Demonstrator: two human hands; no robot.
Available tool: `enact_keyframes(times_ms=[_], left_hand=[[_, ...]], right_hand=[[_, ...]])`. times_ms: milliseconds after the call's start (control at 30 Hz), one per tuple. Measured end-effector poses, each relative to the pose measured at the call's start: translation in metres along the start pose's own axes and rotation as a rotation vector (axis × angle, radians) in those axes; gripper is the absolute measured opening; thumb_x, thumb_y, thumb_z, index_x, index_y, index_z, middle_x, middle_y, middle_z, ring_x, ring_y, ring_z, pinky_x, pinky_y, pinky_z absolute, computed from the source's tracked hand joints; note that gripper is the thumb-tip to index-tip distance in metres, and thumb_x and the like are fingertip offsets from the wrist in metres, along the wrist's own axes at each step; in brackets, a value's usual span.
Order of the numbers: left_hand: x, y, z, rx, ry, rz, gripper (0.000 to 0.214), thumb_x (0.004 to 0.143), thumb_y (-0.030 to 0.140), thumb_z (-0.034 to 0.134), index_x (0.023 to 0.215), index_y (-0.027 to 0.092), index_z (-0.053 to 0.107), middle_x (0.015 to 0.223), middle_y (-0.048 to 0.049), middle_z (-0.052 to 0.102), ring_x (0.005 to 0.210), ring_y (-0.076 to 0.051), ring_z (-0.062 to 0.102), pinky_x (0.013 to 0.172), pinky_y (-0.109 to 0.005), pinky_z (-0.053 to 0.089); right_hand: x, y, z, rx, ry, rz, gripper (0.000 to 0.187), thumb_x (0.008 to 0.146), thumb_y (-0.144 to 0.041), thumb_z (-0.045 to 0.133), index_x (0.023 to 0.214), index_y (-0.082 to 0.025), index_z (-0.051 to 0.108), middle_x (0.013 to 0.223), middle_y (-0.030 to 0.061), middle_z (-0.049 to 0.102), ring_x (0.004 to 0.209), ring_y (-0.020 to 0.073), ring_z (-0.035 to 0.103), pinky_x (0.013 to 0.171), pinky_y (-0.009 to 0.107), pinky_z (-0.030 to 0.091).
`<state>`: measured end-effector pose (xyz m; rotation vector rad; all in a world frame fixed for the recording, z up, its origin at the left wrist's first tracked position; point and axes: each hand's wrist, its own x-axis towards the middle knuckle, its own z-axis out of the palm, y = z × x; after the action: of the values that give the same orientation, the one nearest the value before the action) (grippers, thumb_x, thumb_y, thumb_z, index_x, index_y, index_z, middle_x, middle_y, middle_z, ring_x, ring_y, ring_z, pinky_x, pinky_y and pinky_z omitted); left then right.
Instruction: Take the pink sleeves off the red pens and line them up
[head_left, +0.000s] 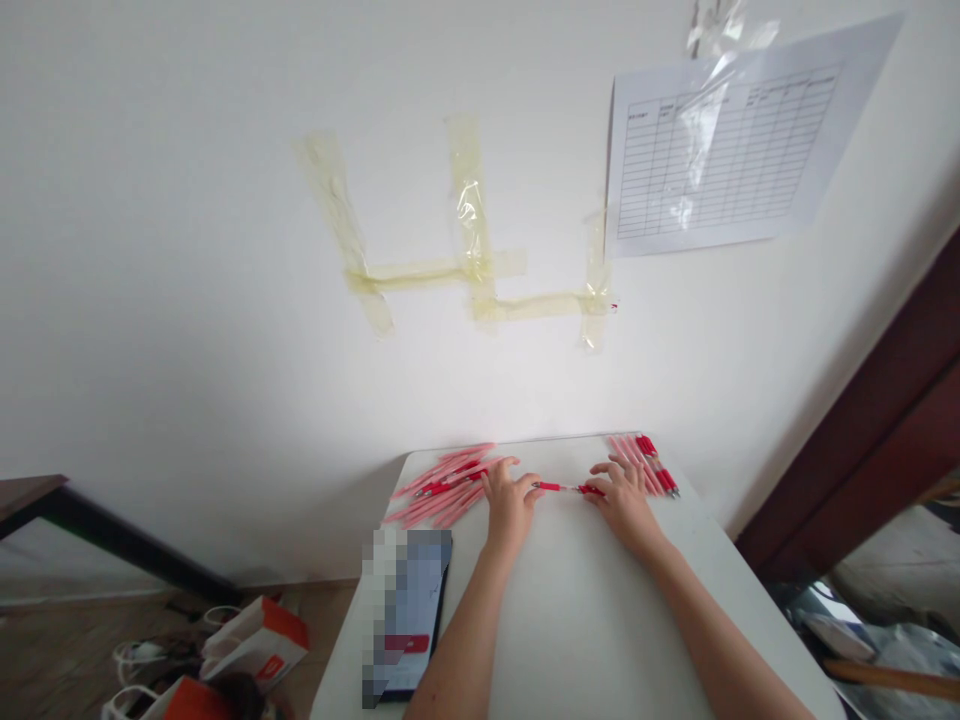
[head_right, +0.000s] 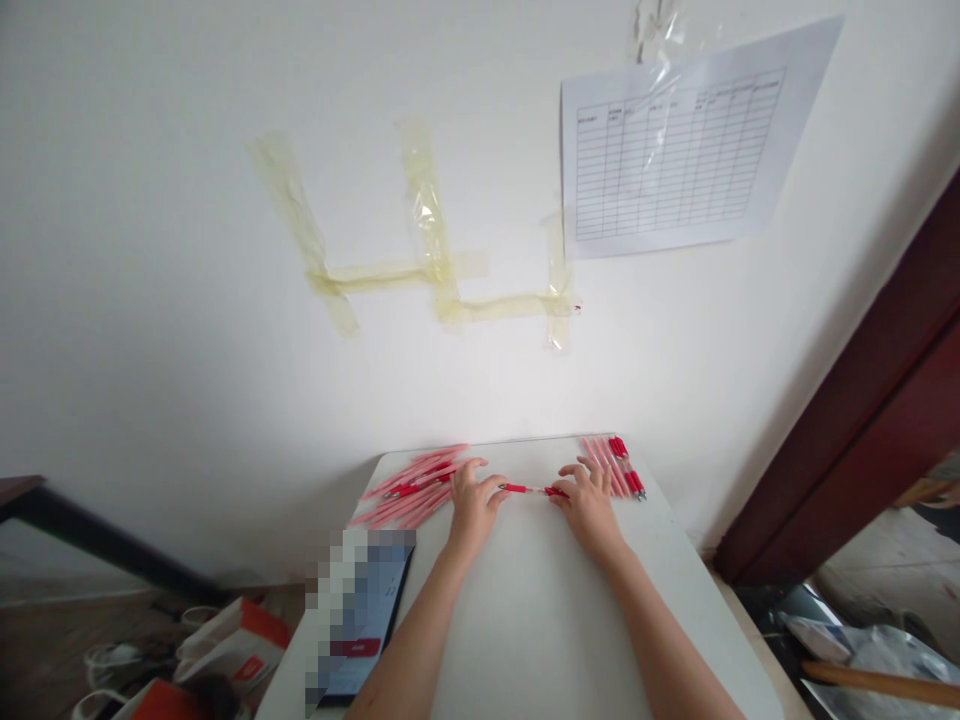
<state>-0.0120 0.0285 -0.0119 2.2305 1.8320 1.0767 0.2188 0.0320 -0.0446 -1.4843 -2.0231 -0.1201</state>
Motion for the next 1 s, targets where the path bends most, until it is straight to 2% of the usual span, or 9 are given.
enact_keyframes(times_ms=[100, 333, 533, 767, 900, 1000], left_hand=[[-0.0019, 0.0013, 0.0023, 0.027, -0.033, 0.007, 0.015, 0.079, 0.032, 0.078, 0.093, 0.029, 0.076, 0.129, -0.0062, 0.053, 0.131, -0.031, 0.044, 0.117, -0.066, 0.024], [-0.0015, 0.0018, 0.0031, 0.027, -0.008, 0.006, 0.009, 0.080, 0.031, 0.077, 0.087, 0.025, 0.076, 0.120, -0.0062, 0.059, 0.126, -0.029, 0.048, 0.115, -0.060, 0.032], [-0.0017, -0.0007, 0.0067, 0.027, -0.019, 0.031, 0.012, 0.080, 0.028, 0.077, 0.092, 0.030, 0.078, 0.132, -0.0050, 0.056, 0.133, -0.031, 0.041, 0.116, -0.061, 0.029], [-0.0012, -0.0004, 0.0071, 0.017, 0.006, 0.047, 0.005, 0.081, 0.029, 0.075, 0.084, 0.028, 0.079, 0.130, -0.0060, 0.058, 0.132, -0.031, 0.043, 0.117, -0.059, 0.030], [-0.0023, 0.0014, 0.0069, 0.026, -0.006, 0.035, 0.007, 0.080, 0.030, 0.077, 0.086, 0.029, 0.079, 0.129, -0.0056, 0.060, 0.132, -0.031, 0.043, 0.117, -0.062, 0.028], [-0.0036, 0.0031, 0.0066, 0.059, -0.042, 0.016, 0.007, 0.082, 0.029, 0.075, 0.087, 0.031, 0.079, 0.130, -0.0040, 0.062, 0.135, -0.033, 0.041, 0.117, -0.067, 0.023]], right_hand=[[-0.0002, -0.0014, -0.0018, 0.007, 0.010, 0.008, 0.017, 0.092, -0.032, 0.059, 0.090, -0.030, 0.076, 0.120, 0.0079, 0.065, 0.132, 0.0364, 0.041, 0.114, 0.073, 0.019], [0.0015, -0.0058, -0.0074, 0.052, 0.011, -0.003, 0.015, 0.089, -0.039, 0.063, 0.088, -0.030, 0.076, 0.121, 0.0066, 0.065, 0.132, 0.0353, 0.041, 0.114, 0.069, 0.022], [0.0017, -0.0041, -0.0052, 0.057, 0.006, -0.015, 0.013, 0.089, -0.035, 0.063, 0.084, -0.028, 0.073, 0.120, 0.0065, 0.066, 0.131, 0.0348, 0.041, 0.112, 0.066, 0.027], [-0.0002, -0.0040, -0.0032, -0.003, 0.025, -0.017, 0.020, 0.091, -0.034, 0.060, 0.106, -0.034, 0.074, 0.126, 0.0053, 0.064, 0.131, 0.0332, 0.041, 0.112, 0.063, 0.028], [-0.0006, -0.0040, -0.0042, -0.014, 0.028, -0.045, 0.018, 0.092, -0.034, 0.060, 0.088, -0.034, 0.077, 0.125, 0.0041, 0.065, 0.132, 0.0345, 0.041, 0.114, 0.067, 0.023], [0.0001, -0.0049, -0.0053, -0.022, 0.048, -0.049, 0.017, 0.091, -0.034, 0.061, 0.085, -0.033, 0.077, 0.122, 0.0047, 0.065, 0.132, 0.0357, 0.041, 0.115, 0.072, 0.017]])
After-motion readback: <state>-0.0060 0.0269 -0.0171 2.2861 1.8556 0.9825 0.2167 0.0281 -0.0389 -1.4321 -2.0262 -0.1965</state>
